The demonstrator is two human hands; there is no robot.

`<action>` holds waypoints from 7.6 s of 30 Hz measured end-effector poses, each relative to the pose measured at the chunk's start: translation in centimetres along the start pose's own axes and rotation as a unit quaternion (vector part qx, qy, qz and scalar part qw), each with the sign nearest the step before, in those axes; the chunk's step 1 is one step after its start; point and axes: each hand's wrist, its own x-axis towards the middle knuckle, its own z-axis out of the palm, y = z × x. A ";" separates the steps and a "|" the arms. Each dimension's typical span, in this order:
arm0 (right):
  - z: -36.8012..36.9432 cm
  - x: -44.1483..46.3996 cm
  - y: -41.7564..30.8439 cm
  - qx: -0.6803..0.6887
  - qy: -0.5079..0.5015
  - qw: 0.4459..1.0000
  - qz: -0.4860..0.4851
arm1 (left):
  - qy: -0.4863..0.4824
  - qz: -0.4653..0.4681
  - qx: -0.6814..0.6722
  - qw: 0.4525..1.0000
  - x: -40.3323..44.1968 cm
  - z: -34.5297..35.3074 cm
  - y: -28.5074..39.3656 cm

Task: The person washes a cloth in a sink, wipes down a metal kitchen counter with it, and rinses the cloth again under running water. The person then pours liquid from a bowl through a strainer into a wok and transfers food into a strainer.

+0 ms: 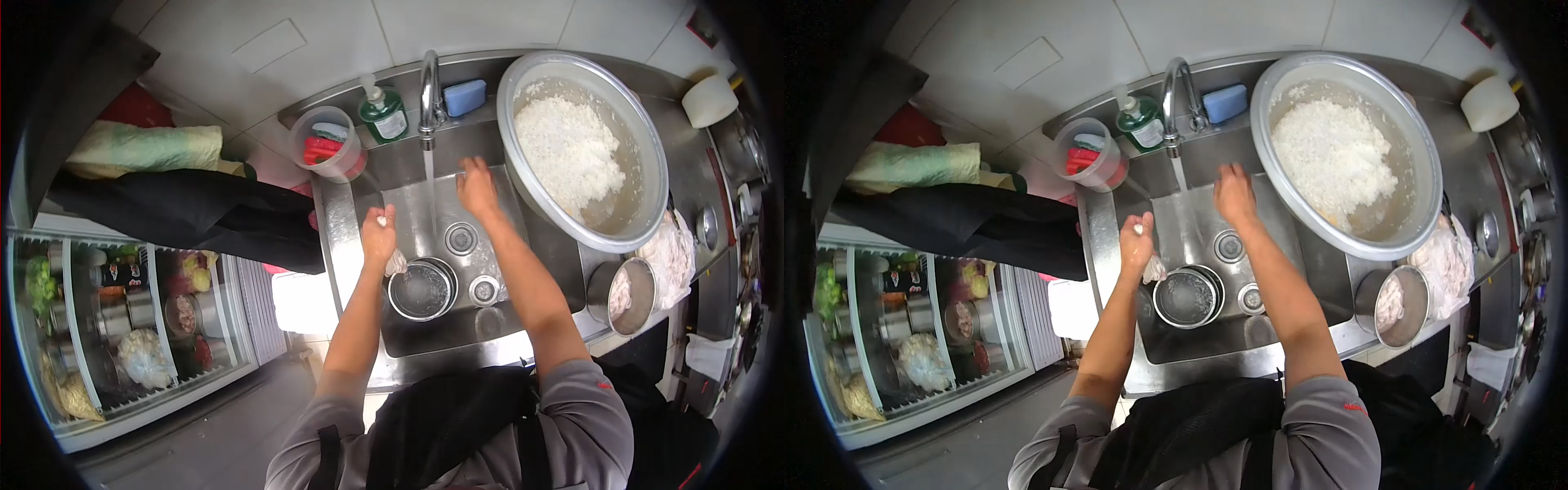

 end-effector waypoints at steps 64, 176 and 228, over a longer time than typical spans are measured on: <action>3.5 22.7 -15.3 -0.147 -0.086 0.970 -0.174 | -0.280 -0.064 -0.836 0.467 6.1 -4.1 13.1; -48.4 -44.9 54.9 0.346 -0.021 0.611 0.712 | -0.356 0.065 0.224 0.905 -32.2 19.5 28.1; -95.2 -90.2 83.7 0.571 0.747 0.260 0.220 | -0.792 0.444 0.360 0.214 -109.5 119.9 71.5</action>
